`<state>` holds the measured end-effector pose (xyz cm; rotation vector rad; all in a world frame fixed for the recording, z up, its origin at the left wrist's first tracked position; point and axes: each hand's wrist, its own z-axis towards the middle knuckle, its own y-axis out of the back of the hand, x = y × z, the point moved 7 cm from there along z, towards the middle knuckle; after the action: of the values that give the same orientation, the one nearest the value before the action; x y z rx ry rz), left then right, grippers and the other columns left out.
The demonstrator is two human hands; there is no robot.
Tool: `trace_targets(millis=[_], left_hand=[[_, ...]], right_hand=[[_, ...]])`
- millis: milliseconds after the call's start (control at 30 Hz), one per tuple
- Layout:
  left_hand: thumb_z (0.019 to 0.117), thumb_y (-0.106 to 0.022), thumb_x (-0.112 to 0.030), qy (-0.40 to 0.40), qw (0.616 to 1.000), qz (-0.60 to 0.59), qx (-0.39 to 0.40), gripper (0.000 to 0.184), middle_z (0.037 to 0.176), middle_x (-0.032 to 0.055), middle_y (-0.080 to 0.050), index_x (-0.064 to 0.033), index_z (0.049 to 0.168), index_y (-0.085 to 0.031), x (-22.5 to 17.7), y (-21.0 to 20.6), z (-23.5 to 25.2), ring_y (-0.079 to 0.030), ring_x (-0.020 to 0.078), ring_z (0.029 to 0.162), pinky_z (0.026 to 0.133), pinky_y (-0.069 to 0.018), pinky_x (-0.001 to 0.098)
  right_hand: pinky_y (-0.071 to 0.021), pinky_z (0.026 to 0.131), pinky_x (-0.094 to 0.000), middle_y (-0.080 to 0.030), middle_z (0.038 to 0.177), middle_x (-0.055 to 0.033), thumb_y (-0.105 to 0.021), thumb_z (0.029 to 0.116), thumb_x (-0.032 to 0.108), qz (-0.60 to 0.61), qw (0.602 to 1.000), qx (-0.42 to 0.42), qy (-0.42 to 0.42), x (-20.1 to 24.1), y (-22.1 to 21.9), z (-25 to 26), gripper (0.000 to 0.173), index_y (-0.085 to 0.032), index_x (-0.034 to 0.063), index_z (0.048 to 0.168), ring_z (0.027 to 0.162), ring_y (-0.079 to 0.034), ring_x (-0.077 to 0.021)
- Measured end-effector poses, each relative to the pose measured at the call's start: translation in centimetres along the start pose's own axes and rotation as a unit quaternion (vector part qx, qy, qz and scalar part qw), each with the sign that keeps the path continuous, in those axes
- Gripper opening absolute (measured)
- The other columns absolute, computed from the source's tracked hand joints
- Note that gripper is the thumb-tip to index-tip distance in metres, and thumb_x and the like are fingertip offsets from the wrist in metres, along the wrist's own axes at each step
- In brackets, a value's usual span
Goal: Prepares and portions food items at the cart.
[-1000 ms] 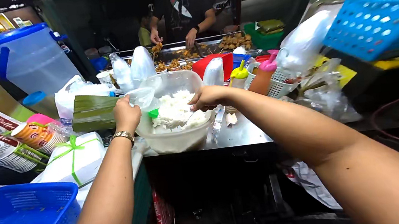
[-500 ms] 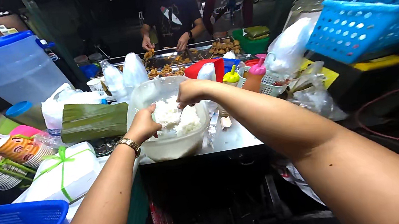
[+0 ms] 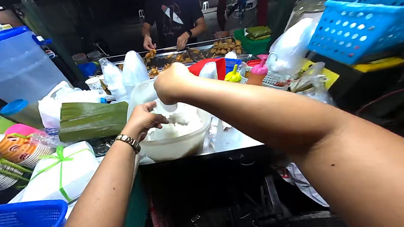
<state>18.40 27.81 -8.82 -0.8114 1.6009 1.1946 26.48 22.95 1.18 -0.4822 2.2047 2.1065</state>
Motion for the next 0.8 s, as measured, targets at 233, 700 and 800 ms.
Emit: trace_targets(millis=[233,700,800], left_hand=[[0.0859,-0.066,0.014,0.023,0.996,-0.034,-0.075,0.056,0.108,0.0149,-0.061,0.0034,0.139,-0.051,0.1,2.5,0.5,-0.061,0.0111,0.065,0.058,-0.053,0.0225],[0.086,-0.065,0.014,-0.103,0.964,-0.039,-0.243,0.067,0.137,0.0218,-0.052,0.0014,0.148,-0.045,4.0,6.3,1.2,-0.062,0.0144,0.069,0.061,-0.0558,0.0276],[0.086,-0.064,0.015,-0.096,0.964,-0.042,-0.246,0.066,0.138,0.022,-0.051,0.0016,0.148,-0.046,4.1,6.4,1.4,-0.064,0.0141,0.069,0.062,-0.0568,0.0277]], right_hand=[[-0.047,0.076,-0.0639,-0.067,0.105,-0.0245,-0.061,0.096,0.012,0.044,0.997,-0.036,-0.044,-3.4,0.9,-1.8,0.017,-0.068,-0.0037,0.095,0.103,-0.065,-0.0435],[-0.0458,0.085,-0.0667,-0.068,0.116,-0.0245,-0.059,0.1006,0.018,0.191,0.967,0.151,0.075,3.4,-13.5,4.3,0.028,-0.069,-0.0063,0.109,0.111,-0.063,-0.0416],[-0.0491,0.075,-0.0551,-0.068,0.094,-0.0186,-0.064,0.1005,0.021,0.243,0.954,0.146,0.098,3.0,-13.4,5.0,0.027,-0.071,-0.0044,0.1,0.085,-0.064,-0.0311]])
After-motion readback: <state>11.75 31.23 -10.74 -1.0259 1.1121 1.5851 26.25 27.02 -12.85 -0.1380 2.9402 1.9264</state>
